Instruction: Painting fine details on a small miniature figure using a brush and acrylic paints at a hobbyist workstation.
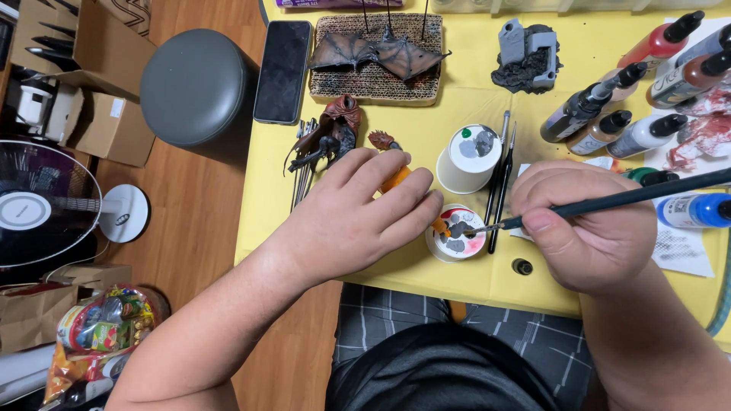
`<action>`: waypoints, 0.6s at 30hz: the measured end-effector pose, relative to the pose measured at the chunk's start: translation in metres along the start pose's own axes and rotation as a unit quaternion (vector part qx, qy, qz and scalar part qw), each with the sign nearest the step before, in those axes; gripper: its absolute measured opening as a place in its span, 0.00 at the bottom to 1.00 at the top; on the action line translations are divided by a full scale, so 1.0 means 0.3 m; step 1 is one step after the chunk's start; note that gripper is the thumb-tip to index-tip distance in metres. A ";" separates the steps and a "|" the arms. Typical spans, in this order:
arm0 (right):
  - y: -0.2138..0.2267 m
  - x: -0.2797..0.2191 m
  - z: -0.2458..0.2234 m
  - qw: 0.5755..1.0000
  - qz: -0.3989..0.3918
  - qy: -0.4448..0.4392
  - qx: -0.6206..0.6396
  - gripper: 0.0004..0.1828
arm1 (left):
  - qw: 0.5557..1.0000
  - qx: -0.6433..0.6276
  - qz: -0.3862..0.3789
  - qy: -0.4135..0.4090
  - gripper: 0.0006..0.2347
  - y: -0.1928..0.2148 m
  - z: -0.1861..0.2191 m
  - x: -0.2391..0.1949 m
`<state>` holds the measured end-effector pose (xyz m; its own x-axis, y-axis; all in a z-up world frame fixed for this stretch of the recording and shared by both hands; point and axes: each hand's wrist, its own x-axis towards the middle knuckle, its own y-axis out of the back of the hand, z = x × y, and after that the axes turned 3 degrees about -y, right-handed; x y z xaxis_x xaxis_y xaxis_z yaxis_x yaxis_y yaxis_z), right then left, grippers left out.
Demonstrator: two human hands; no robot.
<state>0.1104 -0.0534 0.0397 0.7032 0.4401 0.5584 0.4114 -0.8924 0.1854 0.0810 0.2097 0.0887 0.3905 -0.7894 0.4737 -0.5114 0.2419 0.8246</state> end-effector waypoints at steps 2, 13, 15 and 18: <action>-0.002 -0.002 0.001 1.000 0.007 0.001 0.004 0.07 | 1.000 0.000 -0.001 -0.001 0.04 0.003 -0.001 0.000; -0.007 0.000 0.000 1.000 0.019 0.006 0.012 0.07 | 1.000 -0.006 -0.006 -0.004 0.06 -0.005 -0.001 -0.008; -0.008 -0.002 0.002 1.000 0.023 0.002 0.016 0.07 | 1.000 -0.005 -0.007 -0.002 0.06 -0.011 0.000 -0.012; -0.007 -0.007 0.010 0.999 0.032 0.005 0.020 0.07 | 0.999 -0.028 -0.025 0.006 0.07 -0.022 -0.002 -0.025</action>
<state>0.1097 -0.0521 0.0357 0.7226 0.3812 0.5766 0.3886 -0.9139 0.1173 0.0820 0.2144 0.0801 0.4236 -0.7950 0.4341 -0.4466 0.2336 0.8637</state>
